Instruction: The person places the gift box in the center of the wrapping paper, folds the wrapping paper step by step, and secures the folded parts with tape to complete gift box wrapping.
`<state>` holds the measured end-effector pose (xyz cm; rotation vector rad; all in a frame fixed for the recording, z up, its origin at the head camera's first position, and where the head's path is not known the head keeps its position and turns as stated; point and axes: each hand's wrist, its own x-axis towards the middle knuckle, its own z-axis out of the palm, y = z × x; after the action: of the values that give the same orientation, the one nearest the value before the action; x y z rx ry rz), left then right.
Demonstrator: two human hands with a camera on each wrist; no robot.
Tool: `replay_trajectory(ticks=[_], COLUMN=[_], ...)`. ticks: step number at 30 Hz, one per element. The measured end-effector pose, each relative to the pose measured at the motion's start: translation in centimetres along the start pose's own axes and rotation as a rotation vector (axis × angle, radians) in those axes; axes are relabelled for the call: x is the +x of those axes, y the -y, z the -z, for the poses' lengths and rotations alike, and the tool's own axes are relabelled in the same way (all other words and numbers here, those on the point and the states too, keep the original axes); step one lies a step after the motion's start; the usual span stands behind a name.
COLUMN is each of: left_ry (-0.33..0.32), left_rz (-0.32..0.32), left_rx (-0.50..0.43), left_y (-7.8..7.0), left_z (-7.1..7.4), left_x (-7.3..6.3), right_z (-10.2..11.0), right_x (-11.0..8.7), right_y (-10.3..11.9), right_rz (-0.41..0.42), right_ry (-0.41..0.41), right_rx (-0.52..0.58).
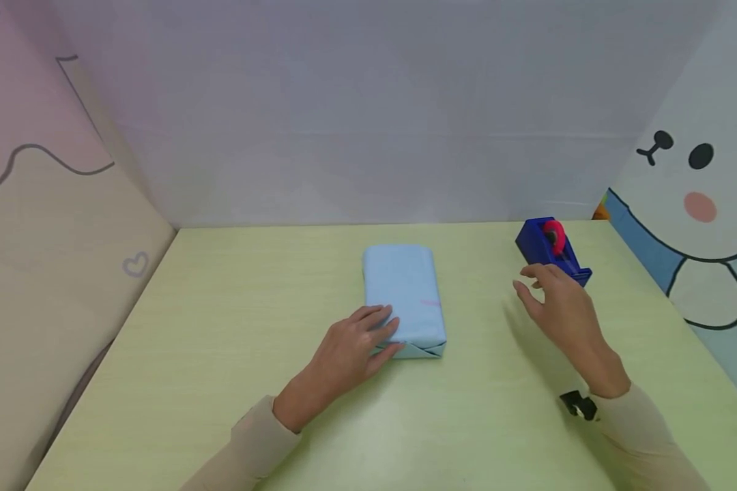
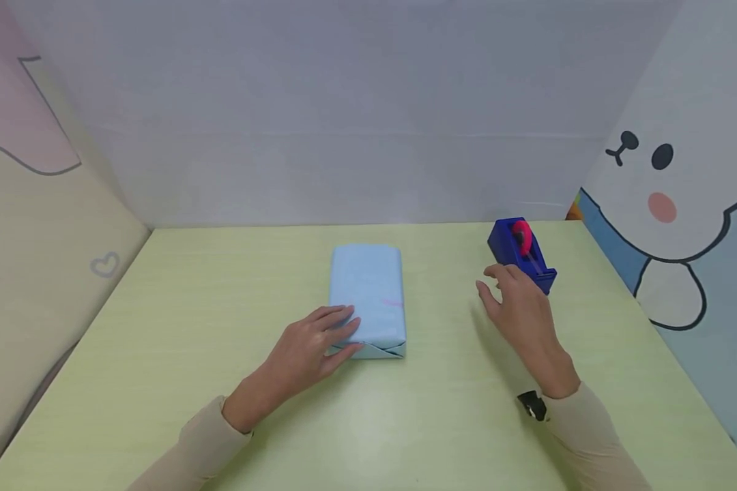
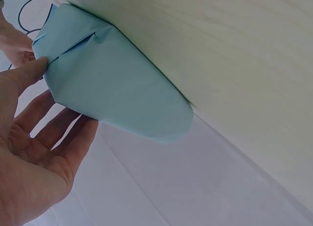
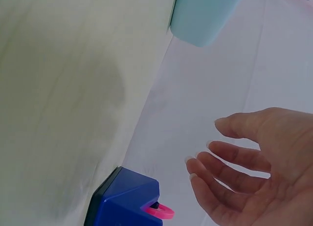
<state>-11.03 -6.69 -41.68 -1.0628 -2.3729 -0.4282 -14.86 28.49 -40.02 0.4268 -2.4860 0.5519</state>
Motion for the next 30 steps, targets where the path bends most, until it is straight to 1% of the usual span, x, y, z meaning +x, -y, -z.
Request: replay_trajectory(ticks=[6, 15, 25, 30], left_ry=[0.008, 0.018, 0.018, 0.012], left_rz=[0.003, 0.003, -0.002, -0.006], left_rx=[0.009, 0.024, 0.043, 0.034], left_y=[-0.1, -0.2, -0.2, -0.2], left_z=[0.1, 0.1, 0.0, 0.0], left_x=[0.1, 0.1, 0.0, 0.0], right_z=[0.8, 1.3, 2.1, 2.2], right_x=[0.2, 0.3, 0.6, 0.7], right_y=[-0.8, -2.3, -3.6, -4.6], right_rz=[-0.094, -0.176, -0.327, -0.365], right_ry=[0.027, -0.003, 0.052, 0.058], right_rx=[-0.021, -0.048, -0.095, -0.090])
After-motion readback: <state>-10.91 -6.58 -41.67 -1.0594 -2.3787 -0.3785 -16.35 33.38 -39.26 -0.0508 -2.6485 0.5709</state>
